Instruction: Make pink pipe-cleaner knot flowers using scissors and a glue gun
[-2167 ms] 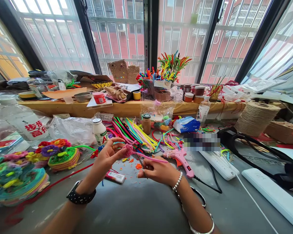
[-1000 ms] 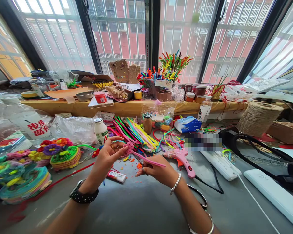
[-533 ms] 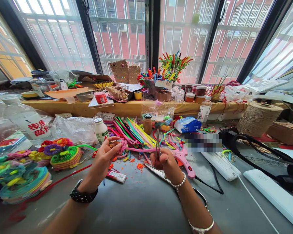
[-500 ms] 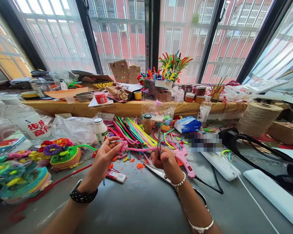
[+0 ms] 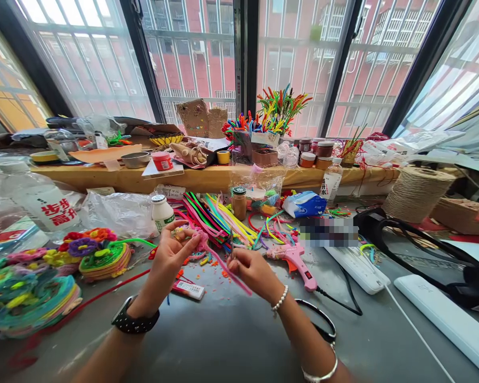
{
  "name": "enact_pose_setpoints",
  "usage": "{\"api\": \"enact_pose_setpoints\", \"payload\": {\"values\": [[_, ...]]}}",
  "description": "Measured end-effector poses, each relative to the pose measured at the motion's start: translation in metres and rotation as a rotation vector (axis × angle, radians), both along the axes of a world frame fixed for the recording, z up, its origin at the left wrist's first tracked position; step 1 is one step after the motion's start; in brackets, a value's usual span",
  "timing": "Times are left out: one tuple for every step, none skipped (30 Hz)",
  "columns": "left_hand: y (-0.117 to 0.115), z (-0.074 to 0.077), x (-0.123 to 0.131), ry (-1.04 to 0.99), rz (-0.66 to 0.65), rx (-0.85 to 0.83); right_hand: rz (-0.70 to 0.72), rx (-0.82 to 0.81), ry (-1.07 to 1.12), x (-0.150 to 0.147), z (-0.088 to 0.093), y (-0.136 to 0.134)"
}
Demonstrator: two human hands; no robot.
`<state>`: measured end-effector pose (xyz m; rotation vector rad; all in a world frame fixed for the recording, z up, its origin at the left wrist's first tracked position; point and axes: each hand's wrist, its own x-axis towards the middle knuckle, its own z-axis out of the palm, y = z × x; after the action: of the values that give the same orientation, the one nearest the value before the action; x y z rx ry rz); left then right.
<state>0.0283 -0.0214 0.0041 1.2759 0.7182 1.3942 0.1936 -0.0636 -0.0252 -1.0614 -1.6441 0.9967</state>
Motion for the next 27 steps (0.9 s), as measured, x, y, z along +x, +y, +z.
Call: {"api": "enact_pose_setpoints", "payload": {"values": [[0.0,0.0,0.0,0.023,-0.011,0.017,0.017,0.029,-0.094,-0.004,-0.001,-0.001],[-0.001,0.001,0.001,0.042,-0.02,0.031,0.025,0.045,-0.17,-0.008,-0.001,-0.002],[-0.002,0.001,0.001,0.059,-0.022,0.044,0.034,0.051,-0.23,-0.01,-0.001,-0.003],[-0.004,0.002,0.002,0.075,-0.019,0.054,0.045,0.05,-0.279,-0.012,-0.002,-0.004],[-0.005,0.003,0.003,0.087,-0.009,0.063,0.058,0.047,-0.316,-0.013,-0.002,-0.005],[-0.007,0.004,0.004,0.097,-0.001,0.071,0.074,0.043,-0.34,-0.013,-0.002,-0.005],[-0.008,0.005,0.004,0.104,0.004,0.08,0.089,0.04,-0.354,-0.013,-0.002,-0.006],[-0.01,0.005,0.005,0.11,0.004,0.086,0.101,0.038,-0.361,-0.013,-0.002,-0.006],[-0.01,0.005,0.005,0.113,0.001,0.089,0.106,0.036,-0.367,-0.012,-0.002,-0.006],[-0.011,0.005,0.006,0.114,-0.001,0.091,0.102,0.034,-0.376,-0.012,-0.001,-0.006],[-0.011,0.005,0.005,0.115,-0.004,0.092,0.092,0.033,-0.388,-0.012,-0.001,-0.006],[-0.011,0.004,0.005,0.113,-0.004,0.094,0.079,0.031,-0.402,-0.011,-0.001,-0.006],[-0.011,0.004,0.005,0.111,-0.002,0.098,0.067,0.03,-0.416,-0.011,-0.001,-0.006],[-0.01,0.004,0.004,0.11,-0.002,0.103,0.058,0.03,-0.425,-0.011,-0.001,-0.006],[-0.01,0.003,0.004,0.11,-0.003,0.109,0.052,0.031,-0.43,-0.01,0.0,-0.006],[-0.01,0.003,0.004,0.111,-0.004,0.114,0.049,0.034,-0.428,-0.01,0.0,-0.007],[-0.01,0.003,0.004,0.111,-0.004,0.118,0.045,0.036,-0.421,-0.011,0.0,-0.007],[-0.009,0.003,0.003,0.111,-0.003,0.121,0.041,0.039,-0.412,-0.011,0.0,-0.007],[-0.009,0.003,0.003,0.111,-0.002,0.124,0.034,0.041,-0.402,-0.011,0.001,-0.007],[-0.009,0.003,0.003,0.111,-0.002,0.125,0.027,0.04,-0.392,-0.011,0.001,-0.007],[-0.009,0.004,0.004,0.111,0.001,0.124,0.02,0.036,-0.384,-0.011,0.001,-0.007],[-0.009,0.004,0.004,0.114,0.003,0.123,0.013,0.03,-0.379,-0.011,0.001,-0.007],[-0.009,0.004,0.003,0.118,0.005,0.12,0.004,0.024,-0.376,-0.011,0.001,-0.007],[-0.009,0.005,0.003,0.121,0.009,0.119,-0.006,0.021,-0.375,-0.011,0.002,-0.007],[-0.009,0.005,0.003,0.125,0.011,0.118,-0.02,0.02,-0.373,-0.01,0.002,-0.007],[-0.009,0.005,0.003,0.128,0.014,0.119,-0.034,0.022,-0.371,-0.01,0.003,-0.007],[-0.009,0.006,0.003,0.13,0.016,0.117,-0.049,0.023,-0.37,-0.01,0.004,-0.007]]}}
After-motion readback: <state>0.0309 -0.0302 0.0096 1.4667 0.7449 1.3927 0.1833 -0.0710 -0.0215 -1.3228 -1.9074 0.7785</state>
